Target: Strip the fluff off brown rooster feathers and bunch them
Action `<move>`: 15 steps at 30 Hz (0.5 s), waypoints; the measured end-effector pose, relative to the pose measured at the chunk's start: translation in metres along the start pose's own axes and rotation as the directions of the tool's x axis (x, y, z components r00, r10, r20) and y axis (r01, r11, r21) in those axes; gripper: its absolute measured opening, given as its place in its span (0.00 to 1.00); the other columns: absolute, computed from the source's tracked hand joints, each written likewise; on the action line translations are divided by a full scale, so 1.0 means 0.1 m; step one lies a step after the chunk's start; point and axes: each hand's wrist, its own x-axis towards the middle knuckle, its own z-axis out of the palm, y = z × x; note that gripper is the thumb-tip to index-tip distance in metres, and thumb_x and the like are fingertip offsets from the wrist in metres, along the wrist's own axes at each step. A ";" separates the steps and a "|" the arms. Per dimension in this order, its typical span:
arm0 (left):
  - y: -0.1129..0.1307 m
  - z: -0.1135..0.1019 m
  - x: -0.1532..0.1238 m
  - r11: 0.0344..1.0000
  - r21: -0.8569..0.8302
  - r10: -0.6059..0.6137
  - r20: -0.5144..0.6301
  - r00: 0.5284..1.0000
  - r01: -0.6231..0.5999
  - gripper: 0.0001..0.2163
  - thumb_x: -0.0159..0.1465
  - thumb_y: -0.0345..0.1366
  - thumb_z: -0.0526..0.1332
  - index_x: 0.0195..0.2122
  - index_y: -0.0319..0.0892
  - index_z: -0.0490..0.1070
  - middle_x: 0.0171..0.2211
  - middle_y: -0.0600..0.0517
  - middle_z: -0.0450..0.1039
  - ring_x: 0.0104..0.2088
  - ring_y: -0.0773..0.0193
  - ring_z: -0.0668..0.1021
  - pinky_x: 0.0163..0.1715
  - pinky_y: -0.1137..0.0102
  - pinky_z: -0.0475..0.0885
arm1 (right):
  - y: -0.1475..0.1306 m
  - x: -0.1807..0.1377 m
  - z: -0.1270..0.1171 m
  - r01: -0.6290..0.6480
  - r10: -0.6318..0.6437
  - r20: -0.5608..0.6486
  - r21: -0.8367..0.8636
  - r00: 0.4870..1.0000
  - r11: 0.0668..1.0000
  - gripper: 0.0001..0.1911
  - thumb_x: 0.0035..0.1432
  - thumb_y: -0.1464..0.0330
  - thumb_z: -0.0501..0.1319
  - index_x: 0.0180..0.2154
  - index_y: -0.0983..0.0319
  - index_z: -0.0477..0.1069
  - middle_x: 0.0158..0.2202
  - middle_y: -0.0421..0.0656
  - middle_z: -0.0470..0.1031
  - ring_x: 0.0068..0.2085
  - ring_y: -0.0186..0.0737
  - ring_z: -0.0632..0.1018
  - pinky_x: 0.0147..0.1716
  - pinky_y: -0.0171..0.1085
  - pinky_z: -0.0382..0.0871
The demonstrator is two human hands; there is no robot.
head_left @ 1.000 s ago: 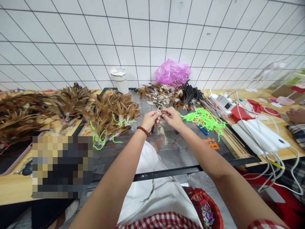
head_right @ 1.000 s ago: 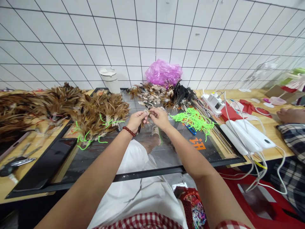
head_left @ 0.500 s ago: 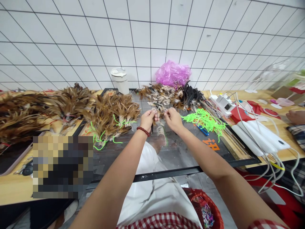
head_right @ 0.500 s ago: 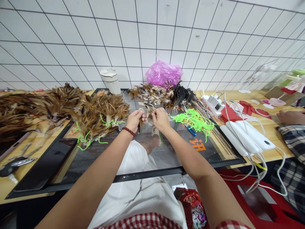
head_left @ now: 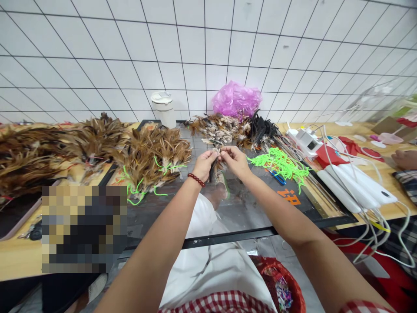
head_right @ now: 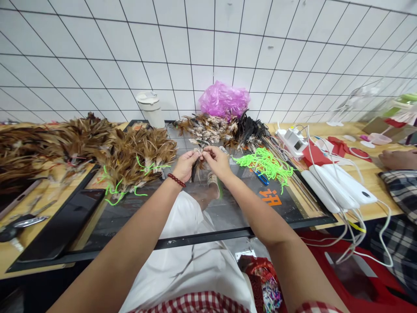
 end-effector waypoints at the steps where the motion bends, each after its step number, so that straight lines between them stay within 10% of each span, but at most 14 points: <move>1: 0.00 0.01 -0.01 1.000 0.028 -0.008 0.030 1.000 0.007 0.10 0.49 0.38 0.70 0.23 0.37 0.72 0.22 0.53 0.72 0.25 0.72 0.72 0.31 0.74 0.67 | 0.01 0.02 0.00 -0.048 0.047 0.017 0.099 0.999 0.994 0.13 0.53 0.59 0.60 0.38 0.59 0.70 0.32 0.40 0.74 0.31 0.35 0.74 0.34 0.38 0.70; 7: -0.01 0.03 -0.03 0.997 0.059 -0.044 0.043 0.998 0.042 0.13 0.49 0.41 0.69 0.25 0.36 0.72 0.22 0.52 0.73 0.23 0.71 0.73 0.28 0.74 0.69 | 0.03 0.06 -0.04 -0.130 0.122 0.053 0.209 0.991 0.969 0.12 0.49 0.59 0.63 0.29 0.60 0.68 0.24 0.37 0.72 0.25 0.34 0.73 0.31 0.37 0.71; 15: 0.00 0.05 -0.04 0.987 0.153 -0.041 -0.006 0.999 0.042 0.13 0.53 0.41 0.67 0.23 0.37 0.69 0.17 0.54 0.69 0.18 0.71 0.71 0.23 0.75 0.67 | -0.03 0.03 -0.10 0.120 -0.123 0.000 -0.225 0.992 0.967 0.06 0.55 0.66 0.58 0.30 0.61 0.72 0.31 0.41 0.74 0.35 0.36 0.73 0.39 0.37 0.67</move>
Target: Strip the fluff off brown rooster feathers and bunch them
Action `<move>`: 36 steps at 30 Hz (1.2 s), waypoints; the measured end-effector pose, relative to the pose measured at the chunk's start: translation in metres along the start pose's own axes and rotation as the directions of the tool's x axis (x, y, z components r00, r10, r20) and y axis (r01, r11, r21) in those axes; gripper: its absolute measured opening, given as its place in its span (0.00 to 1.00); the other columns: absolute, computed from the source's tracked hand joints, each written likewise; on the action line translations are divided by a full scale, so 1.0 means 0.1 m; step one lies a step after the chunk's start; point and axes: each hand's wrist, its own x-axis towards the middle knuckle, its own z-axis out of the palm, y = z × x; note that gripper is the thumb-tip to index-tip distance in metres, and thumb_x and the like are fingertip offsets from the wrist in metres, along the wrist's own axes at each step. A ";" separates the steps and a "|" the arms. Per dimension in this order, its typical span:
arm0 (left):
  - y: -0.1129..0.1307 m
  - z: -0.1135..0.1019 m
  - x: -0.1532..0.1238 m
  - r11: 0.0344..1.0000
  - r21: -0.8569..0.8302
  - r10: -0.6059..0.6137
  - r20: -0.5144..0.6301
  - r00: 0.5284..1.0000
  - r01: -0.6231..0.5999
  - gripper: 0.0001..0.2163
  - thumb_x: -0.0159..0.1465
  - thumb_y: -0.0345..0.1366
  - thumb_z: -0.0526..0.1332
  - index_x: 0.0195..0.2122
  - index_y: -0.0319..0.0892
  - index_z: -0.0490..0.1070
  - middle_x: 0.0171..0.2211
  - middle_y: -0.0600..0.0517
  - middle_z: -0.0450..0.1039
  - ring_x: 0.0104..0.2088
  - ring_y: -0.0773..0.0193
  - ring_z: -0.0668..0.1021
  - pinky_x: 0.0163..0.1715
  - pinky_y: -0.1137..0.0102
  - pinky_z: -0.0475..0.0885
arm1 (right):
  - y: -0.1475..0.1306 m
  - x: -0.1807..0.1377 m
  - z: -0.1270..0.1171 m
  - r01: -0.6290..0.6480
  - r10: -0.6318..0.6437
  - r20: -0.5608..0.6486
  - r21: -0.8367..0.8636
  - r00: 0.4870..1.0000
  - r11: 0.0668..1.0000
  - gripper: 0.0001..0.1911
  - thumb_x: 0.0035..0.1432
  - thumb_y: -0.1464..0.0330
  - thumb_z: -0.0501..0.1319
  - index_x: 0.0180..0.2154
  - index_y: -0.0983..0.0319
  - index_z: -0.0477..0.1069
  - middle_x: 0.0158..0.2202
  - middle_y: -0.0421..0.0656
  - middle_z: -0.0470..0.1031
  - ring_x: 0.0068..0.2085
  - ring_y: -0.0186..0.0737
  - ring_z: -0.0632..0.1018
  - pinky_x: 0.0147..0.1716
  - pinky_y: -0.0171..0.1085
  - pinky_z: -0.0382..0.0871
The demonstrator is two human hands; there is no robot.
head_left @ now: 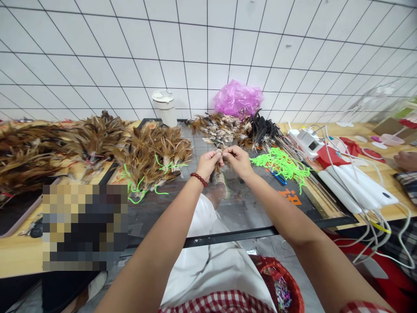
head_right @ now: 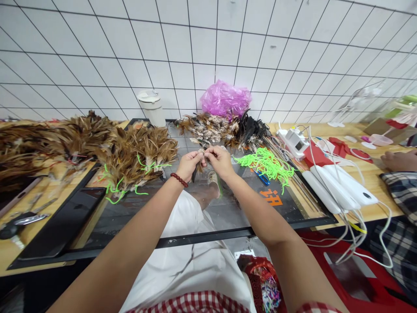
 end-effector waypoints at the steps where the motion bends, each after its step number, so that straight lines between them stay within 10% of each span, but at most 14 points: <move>1: 0.00 0.00 -0.01 1.000 0.021 0.003 0.017 1.000 -0.004 0.13 0.53 0.40 0.67 0.22 0.37 0.68 0.17 0.53 0.69 0.18 0.71 0.71 0.23 0.75 0.67 | -0.02 0.00 -0.01 0.022 -0.022 -0.012 -0.035 1.000 0.999 0.06 0.55 0.67 0.58 0.29 0.61 0.72 0.31 0.41 0.74 0.35 0.36 0.73 0.40 0.37 0.67; 13: -0.02 -0.05 0.05 0.997 -0.066 0.029 -0.005 1.000 -0.029 0.11 0.55 0.41 0.65 0.26 0.38 0.69 0.16 0.57 0.63 0.18 0.72 0.69 0.22 0.74 0.66 | 0.16 0.08 -0.10 -0.087 0.082 -0.108 -0.048 0.991 0.995 0.10 0.54 0.65 0.58 0.36 0.63 0.73 0.35 0.43 0.75 0.33 0.36 0.73 0.36 0.35 0.67; 24: 0.03 -0.14 0.09 0.937 -0.338 0.036 -0.155 0.987 -0.087 0.11 0.57 0.41 0.65 0.27 0.39 0.66 0.17 0.60 0.58 0.18 0.75 0.66 0.26 0.74 0.69 | 0.06 -0.06 -0.06 0.170 0.003 0.244 -0.684 0.970 0.710 0.06 0.55 0.65 0.61 0.33 0.60 0.75 0.35 0.46 0.74 0.39 0.44 0.72 0.38 0.40 0.60; 32: 0.02 -0.13 0.09 0.955 -0.286 0.038 -0.145 0.989 -0.079 0.12 0.56 0.42 0.66 0.27 0.39 0.67 0.17 0.59 0.59 0.19 0.74 0.67 0.25 0.74 0.68 | 0.03 0.01 -0.16 0.100 -0.023 0.126 -0.659 0.992 0.745 0.08 0.58 0.69 0.57 0.39 0.61 0.71 0.40 0.47 0.73 0.42 0.45 0.71 0.39 0.39 0.60; 36: 0.01 -0.13 0.10 0.950 -0.300 0.045 -0.140 0.989 -0.086 0.11 0.56 0.41 0.65 0.27 0.39 0.67 0.17 0.59 0.59 0.19 0.74 0.67 0.24 0.74 0.68 | -0.01 0.00 -0.17 0.232 -0.032 0.331 -0.587 0.943 0.776 0.07 0.52 0.64 0.63 0.34 0.60 0.74 0.36 0.44 0.73 0.40 0.43 0.72 0.39 0.38 0.61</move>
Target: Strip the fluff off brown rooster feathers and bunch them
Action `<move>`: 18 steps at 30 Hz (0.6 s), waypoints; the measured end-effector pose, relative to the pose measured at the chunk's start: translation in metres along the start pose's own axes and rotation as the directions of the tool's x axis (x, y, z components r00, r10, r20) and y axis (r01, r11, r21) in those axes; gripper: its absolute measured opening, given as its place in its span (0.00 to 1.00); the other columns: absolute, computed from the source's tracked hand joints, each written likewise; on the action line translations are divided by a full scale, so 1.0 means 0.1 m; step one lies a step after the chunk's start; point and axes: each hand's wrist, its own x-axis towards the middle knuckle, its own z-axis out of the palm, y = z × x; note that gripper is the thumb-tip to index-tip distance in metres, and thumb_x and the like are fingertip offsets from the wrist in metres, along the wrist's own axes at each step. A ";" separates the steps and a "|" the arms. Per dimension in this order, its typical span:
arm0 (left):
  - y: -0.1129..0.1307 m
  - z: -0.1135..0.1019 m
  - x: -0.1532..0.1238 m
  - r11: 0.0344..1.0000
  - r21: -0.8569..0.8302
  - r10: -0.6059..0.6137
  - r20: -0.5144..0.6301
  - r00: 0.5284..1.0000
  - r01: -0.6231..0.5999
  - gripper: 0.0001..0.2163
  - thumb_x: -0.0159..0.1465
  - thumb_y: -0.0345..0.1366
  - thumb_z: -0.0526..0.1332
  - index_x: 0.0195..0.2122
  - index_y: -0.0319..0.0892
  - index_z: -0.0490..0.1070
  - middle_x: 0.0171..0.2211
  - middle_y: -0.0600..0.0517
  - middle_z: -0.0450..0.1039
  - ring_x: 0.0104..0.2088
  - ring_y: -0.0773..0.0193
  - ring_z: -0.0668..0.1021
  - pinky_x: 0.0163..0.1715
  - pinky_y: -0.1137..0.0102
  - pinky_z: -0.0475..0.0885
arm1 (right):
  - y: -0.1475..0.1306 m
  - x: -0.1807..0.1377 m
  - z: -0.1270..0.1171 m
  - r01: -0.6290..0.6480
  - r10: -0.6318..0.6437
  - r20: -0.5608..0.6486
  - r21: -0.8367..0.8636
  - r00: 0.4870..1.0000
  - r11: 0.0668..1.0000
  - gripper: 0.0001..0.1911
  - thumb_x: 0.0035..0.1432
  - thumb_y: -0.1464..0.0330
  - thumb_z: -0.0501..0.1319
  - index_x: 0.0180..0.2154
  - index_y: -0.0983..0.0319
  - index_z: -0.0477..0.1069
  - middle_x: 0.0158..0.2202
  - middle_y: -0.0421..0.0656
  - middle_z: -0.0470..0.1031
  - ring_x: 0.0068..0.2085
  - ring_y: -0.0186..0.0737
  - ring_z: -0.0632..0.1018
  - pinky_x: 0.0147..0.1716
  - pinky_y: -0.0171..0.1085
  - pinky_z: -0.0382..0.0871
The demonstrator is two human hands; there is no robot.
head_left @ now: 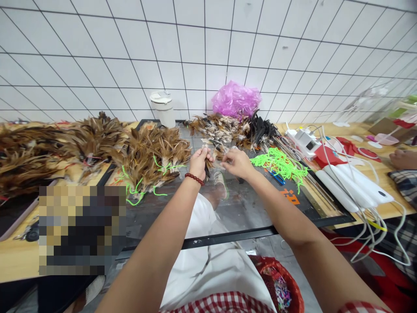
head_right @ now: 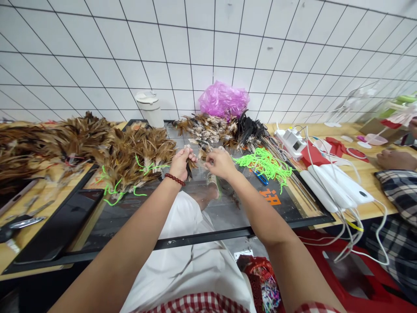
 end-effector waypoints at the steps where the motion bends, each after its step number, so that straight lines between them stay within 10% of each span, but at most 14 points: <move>1: 0.00 0.00 0.00 1.000 0.003 -0.002 -0.003 1.000 0.002 0.11 0.56 0.41 0.65 0.27 0.39 0.67 0.17 0.59 0.59 0.19 0.74 0.66 0.24 0.74 0.68 | -0.01 0.00 0.01 0.026 -0.026 0.061 0.009 0.998 1.000 0.07 0.51 0.63 0.64 0.32 0.59 0.74 0.35 0.43 0.73 0.39 0.42 0.72 0.39 0.38 0.62; 6: 0.00 0.01 -0.01 1.000 0.025 -0.006 0.002 1.000 0.006 0.11 0.57 0.41 0.65 0.27 0.39 0.67 0.17 0.59 0.59 0.18 0.74 0.67 0.25 0.74 0.69 | -0.04 0.01 0.03 0.049 -0.041 0.176 -0.043 0.984 0.998 0.06 0.55 0.71 0.58 0.32 0.60 0.74 0.35 0.45 0.75 0.38 0.42 0.73 0.38 0.38 0.62; 18: -0.10 0.04 -0.06 0.864 0.501 -0.004 0.096 0.995 -0.045 0.10 0.56 0.40 0.64 0.24 0.39 0.71 0.14 0.56 0.66 0.14 0.73 0.65 0.16 0.77 0.59 | -0.01 0.03 0.03 0.047 -0.019 -0.129 0.217 0.991 0.975 0.10 0.60 0.71 0.53 0.40 0.60 0.72 0.36 0.43 0.76 0.40 0.40 0.75 0.41 0.36 0.65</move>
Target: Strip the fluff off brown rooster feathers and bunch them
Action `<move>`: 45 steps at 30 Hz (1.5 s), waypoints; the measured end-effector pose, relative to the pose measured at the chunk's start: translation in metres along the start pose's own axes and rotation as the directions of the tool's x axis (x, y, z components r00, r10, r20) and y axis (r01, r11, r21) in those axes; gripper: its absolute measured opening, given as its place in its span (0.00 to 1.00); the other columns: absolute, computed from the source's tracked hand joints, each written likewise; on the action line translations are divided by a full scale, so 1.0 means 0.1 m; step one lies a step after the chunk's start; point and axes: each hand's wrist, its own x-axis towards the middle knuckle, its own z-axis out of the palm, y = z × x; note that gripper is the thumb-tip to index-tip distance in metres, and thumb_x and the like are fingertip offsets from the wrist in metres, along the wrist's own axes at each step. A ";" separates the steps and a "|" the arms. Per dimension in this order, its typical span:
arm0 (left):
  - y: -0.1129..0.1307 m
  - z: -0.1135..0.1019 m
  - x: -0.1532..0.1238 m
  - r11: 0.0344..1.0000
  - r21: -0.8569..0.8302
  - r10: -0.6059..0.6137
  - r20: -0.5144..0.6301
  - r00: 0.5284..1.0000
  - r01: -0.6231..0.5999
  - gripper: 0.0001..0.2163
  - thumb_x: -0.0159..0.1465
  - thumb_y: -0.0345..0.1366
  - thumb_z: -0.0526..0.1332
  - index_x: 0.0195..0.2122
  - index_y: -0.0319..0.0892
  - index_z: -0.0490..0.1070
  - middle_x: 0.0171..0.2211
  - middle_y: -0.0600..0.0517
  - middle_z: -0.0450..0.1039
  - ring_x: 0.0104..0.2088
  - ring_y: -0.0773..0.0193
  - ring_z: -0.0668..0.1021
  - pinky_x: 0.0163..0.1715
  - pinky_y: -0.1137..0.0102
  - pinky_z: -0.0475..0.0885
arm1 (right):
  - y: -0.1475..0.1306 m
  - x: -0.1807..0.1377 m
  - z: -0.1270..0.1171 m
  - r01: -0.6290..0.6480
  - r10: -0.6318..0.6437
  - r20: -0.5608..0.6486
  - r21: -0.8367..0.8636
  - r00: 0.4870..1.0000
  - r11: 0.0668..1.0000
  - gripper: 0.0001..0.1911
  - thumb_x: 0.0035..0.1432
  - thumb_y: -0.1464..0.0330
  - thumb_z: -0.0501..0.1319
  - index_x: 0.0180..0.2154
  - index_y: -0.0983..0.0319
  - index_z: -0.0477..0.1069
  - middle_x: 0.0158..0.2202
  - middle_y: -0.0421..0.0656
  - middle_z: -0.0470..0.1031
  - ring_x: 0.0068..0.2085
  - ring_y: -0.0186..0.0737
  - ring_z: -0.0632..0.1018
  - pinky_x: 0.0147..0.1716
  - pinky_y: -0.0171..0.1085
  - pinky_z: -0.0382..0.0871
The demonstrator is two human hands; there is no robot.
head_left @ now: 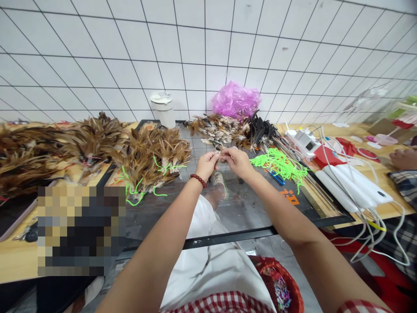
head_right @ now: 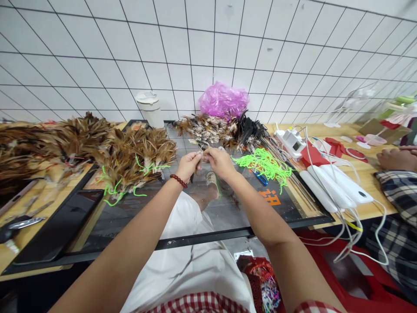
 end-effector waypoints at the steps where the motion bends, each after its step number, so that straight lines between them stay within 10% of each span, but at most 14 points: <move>1: 0.00 0.00 0.00 1.000 0.000 0.005 0.003 1.000 -0.005 0.10 0.56 0.40 0.64 0.24 0.39 0.71 0.16 0.55 0.68 0.14 0.73 0.66 0.16 0.77 0.59 | 0.00 0.00 0.00 -0.007 0.008 -0.027 0.034 1.000 0.999 0.11 0.60 0.71 0.53 0.41 0.60 0.71 0.37 0.43 0.77 0.40 0.39 0.76 0.42 0.37 0.66; 12: 0.00 0.00 0.03 0.991 -0.136 -0.012 -0.074 0.997 0.002 0.10 0.56 0.40 0.63 0.26 0.38 0.71 0.22 0.55 0.70 0.13 0.76 0.64 0.16 0.76 0.63 | -0.09 0.01 -0.06 -0.009 0.051 -0.123 0.319 0.991 0.948 0.11 0.55 0.70 0.57 0.42 0.60 0.70 0.32 0.40 0.78 0.35 0.38 0.78 0.41 0.38 0.70; 24: 0.04 0.02 -0.03 1.000 -0.019 -0.003 0.155 0.988 0.006 0.11 0.55 0.41 0.63 0.23 0.38 0.69 0.19 0.55 0.68 0.18 0.73 0.68 0.20 0.75 0.62 | 0.00 0.00 -0.01 -0.051 0.071 -0.246 0.085 0.967 0.995 0.16 0.58 0.68 0.58 0.48 0.59 0.69 0.36 0.41 0.79 0.39 0.40 0.77 0.44 0.38 0.65; 34: 0.03 -0.01 0.06 0.975 -0.147 0.151 -0.124 0.981 -0.169 0.13 0.58 0.39 0.61 0.20 0.39 0.66 0.21 0.54 0.68 0.26 0.71 0.72 0.34 0.74 0.68 | 0.11 -0.04 0.02 -0.177 0.240 0.105 -0.413 0.965 0.893 0.09 0.57 0.65 0.59 0.38 0.59 0.76 0.40 0.48 0.73 0.44 0.47 0.71 0.39 0.40 0.59; 45: -0.03 -0.03 0.05 0.989 0.047 0.148 -0.098 0.984 -0.143 0.07 0.57 0.37 0.60 0.26 0.39 0.72 0.24 0.53 0.71 0.19 0.73 0.68 0.20 0.76 0.63 | 0.06 -0.01 -0.02 -0.013 0.028 0.055 -0.254 0.998 0.967 0.11 0.62 0.68 0.54 0.40 0.59 0.75 0.38 0.45 0.77 0.42 0.43 0.73 0.40 0.39 0.58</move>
